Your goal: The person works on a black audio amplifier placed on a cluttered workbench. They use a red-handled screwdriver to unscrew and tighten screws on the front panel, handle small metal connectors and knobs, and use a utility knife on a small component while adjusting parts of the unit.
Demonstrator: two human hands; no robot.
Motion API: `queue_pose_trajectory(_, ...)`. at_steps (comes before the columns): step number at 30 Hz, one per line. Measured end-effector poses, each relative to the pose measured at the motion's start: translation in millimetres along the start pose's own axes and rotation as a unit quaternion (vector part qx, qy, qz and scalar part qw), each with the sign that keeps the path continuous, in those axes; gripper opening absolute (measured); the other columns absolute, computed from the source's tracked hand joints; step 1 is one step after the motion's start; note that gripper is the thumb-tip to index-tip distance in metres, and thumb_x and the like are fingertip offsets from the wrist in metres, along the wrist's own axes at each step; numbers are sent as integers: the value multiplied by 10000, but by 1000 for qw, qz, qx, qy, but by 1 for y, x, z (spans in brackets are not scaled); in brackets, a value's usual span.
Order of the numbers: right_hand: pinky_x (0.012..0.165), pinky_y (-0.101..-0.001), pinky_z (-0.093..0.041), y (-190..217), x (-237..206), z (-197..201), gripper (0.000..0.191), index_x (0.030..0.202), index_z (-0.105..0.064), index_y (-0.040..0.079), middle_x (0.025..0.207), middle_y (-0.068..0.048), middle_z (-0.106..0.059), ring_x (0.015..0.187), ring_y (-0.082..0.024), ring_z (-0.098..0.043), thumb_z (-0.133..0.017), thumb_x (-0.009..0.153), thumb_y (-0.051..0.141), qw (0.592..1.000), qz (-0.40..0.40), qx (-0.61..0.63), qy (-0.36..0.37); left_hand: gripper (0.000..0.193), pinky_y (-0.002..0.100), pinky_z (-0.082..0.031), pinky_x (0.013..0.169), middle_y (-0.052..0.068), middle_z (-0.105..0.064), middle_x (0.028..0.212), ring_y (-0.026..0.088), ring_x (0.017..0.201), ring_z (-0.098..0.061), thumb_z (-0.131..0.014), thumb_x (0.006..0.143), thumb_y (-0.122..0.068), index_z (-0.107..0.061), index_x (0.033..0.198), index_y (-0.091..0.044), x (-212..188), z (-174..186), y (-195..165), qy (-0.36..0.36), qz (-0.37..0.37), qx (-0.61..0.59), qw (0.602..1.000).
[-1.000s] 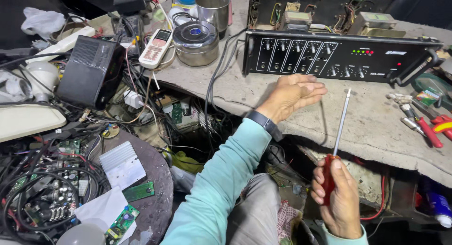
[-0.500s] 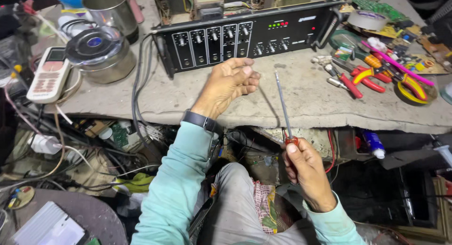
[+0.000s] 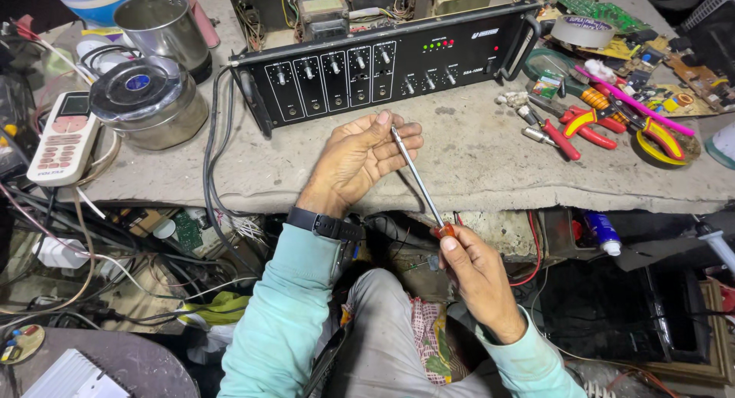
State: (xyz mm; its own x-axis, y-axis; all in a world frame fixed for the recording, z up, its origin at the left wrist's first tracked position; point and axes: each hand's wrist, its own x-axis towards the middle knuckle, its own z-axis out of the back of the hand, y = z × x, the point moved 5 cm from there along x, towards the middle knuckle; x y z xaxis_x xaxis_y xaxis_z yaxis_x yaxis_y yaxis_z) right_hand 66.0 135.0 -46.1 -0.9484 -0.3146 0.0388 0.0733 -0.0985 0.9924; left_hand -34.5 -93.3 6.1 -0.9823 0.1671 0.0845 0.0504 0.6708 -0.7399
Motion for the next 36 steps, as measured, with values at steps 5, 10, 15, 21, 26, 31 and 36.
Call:
queue_pose_trajectory(5,450,-214,-347,0,-2,-3,389,1206,-665,30,735,5,-580,523,-47,-433,-521,1023,341,997,-56,51,28,323,441,-645,871,263,-723,1161,332,1031,-747,-613,1022,-246,-644,1140,54,-5,0,-4,-5,-10,30,999)
queue_pose_trajectory(10,358,-198,-333,6,-8,-22,341,1211,-577,25,812,-80,-581,477,-66,-443,-501,1055,319,864,-204,422,182,325,396,-643,764,244,-738,1054,293,911,-760,-608,1043,-259,-634,1114,57,-15,7,-15,-33,-44,127,990)
queue_pose_trajectory(15,425,-238,-401,19,5,-66,309,1236,-527,28,958,-115,-599,573,-126,-506,-524,952,149,851,-114,477,190,341,363,-634,764,177,-715,1018,220,845,-728,-616,1033,-232,-645,1207,60,-27,16,-28,-104,-131,47,985)
queue_pose_trajectory(21,553,-325,-509,41,22,-116,359,1233,-508,42,980,-137,-631,665,-175,-581,-539,875,50,899,-96,405,138,367,352,-622,770,199,-729,1083,219,864,-722,-618,1034,-213,-610,1255,80,-42,36,-65,-140,-186,-28,972)
queue_pose_trajectory(26,523,-314,-521,67,32,-137,338,1233,-490,65,973,-116,-637,656,-168,-604,-561,902,68,911,-95,373,149,410,406,-643,847,262,-711,1165,292,973,-744,-609,1020,-199,-565,1298,99,-55,51,-90,-147,-225,-22,963)
queue_pose_trajectory(31,471,-293,-506,84,41,-149,331,1232,-481,83,967,-110,-639,625,-151,-600,-573,915,100,919,-80,356,150,418,438,-651,850,307,-698,1177,346,997,-747,-592,1022,-181,-544,1305,123,-55,53,-102,-159,-240,8,958)
queue_pose_trajectory(36,425,-270,-467,90,43,-151,339,1228,-490,94,944,-97,-645,582,-134,-581,-573,901,119,928,-88,335,136,413,439,-657,850,319,-692,1174,357,1002,-747,-582,1025,-166,-536,1303,135,-57,51,-104,-172,-241,15,955)
